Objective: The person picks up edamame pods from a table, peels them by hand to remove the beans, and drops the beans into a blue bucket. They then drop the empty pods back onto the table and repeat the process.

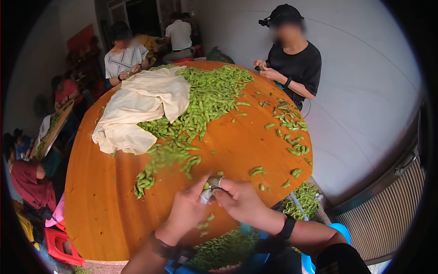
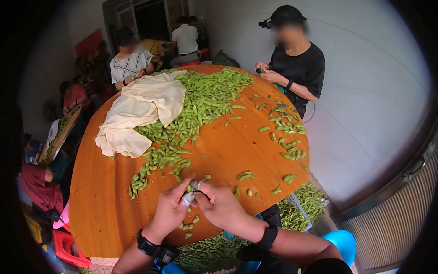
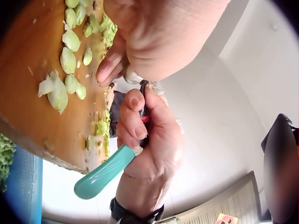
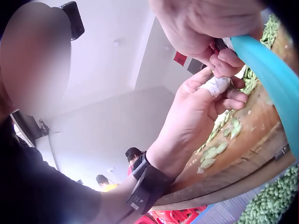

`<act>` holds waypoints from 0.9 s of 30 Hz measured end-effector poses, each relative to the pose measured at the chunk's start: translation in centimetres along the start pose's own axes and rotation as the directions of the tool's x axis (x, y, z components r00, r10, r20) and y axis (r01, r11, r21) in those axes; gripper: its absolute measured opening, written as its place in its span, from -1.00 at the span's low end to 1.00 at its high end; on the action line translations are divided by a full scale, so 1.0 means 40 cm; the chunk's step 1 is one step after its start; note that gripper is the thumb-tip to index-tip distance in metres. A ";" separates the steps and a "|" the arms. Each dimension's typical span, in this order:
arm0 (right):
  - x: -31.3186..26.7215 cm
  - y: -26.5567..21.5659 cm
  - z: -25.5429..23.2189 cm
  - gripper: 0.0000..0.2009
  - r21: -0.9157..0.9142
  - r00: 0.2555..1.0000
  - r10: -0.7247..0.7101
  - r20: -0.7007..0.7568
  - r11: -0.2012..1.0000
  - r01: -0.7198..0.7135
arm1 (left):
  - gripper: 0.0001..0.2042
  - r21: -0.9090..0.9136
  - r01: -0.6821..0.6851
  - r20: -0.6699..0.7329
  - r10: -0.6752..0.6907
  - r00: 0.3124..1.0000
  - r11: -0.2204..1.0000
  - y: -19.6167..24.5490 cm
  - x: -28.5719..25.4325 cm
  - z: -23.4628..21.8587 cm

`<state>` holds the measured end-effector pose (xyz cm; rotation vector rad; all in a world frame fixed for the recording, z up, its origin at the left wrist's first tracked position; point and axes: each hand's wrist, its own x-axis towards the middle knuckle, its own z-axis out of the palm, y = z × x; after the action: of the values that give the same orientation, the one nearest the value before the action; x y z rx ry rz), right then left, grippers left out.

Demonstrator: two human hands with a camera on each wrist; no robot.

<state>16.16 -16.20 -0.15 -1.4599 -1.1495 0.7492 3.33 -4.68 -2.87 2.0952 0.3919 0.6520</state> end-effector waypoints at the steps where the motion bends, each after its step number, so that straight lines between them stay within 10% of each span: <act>1: 0.000 -0.001 -0.001 -0.89 -0.009 0.999 0.032 0.012 0.999 -0.032 | -0.46 -0.038 0.002 0.012 -0.002 1.000 0.999 0.005 0.002 -0.003; 8: 0.008 0.049 0.007 -0.88 0.192 0.997 -0.050 -0.051 0.980 0.059 | -0.43 -0.101 0.014 0.093 -0.005 0.996 0.995 -0.007 0.005 -0.009; 10: 0.015 0.039 -0.011 -0.88 0.322 0.972 0.231 0.052 0.917 -0.235 | -0.45 -0.147 0.037 0.126 -0.018 0.992 0.988 -0.014 0.006 -0.015; 16: 0.023 0.025 -0.066 -0.89 0.501 0.911 0.319 0.263 0.762 -0.411 | -0.61 -0.564 0.270 0.257 -0.145 0.955 0.780 0.020 0.021 -0.026; 27: -0.018 0.014 -0.002 -0.83 0.230 0.985 0.174 -0.009 0.959 -0.167 | -0.75 -0.394 0.084 0.040 -0.074 0.996 0.915 -0.028 -0.008 0.014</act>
<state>16.14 -16.90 -0.75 -1.3807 -0.8898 0.9452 3.34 -4.59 -4.15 1.6912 0.3006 0.6012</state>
